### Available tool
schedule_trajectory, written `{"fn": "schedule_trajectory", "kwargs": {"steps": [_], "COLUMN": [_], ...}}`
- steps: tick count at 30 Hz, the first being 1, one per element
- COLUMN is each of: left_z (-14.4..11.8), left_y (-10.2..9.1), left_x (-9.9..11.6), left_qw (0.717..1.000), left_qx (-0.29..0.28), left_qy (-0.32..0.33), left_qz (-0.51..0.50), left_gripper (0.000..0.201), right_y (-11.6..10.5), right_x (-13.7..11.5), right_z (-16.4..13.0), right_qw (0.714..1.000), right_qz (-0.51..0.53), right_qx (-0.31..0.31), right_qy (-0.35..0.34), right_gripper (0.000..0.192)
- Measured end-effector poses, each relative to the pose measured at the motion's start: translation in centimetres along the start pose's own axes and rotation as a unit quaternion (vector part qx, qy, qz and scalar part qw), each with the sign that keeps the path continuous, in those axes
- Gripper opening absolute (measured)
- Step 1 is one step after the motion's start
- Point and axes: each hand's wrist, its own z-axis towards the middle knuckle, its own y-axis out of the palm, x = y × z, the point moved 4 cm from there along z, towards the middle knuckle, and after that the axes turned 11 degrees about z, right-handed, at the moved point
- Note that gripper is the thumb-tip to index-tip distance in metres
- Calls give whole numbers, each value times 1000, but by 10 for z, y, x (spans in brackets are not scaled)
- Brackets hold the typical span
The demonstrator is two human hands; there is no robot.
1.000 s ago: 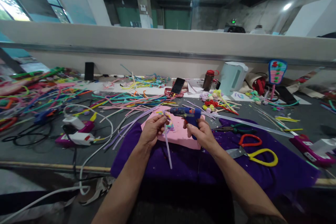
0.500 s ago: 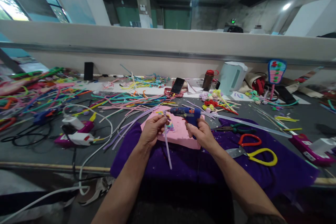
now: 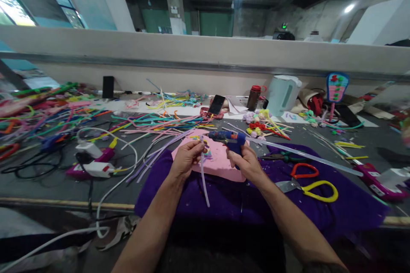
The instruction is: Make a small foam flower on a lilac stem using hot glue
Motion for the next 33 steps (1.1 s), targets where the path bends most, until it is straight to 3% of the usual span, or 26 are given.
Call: {"fn": "schedule_trajectory", "kwargs": {"steps": [5,33], "left_z": [0,-1], "left_y": [0,-1], "left_x": [0,3], "left_qw": [1000,1000], "left_qx": [0,16], "left_qy": [-8,-3], "left_qz": [5,-1], "left_gripper": [32,33], "right_y": [1,1], "right_x": [-1,4], "right_z": [0,-1], "right_qw": [1000,1000], "right_qz": [19,1], "right_qx": [-23,-15], "right_qy": [3,17], "right_gripper": [23,25]}}
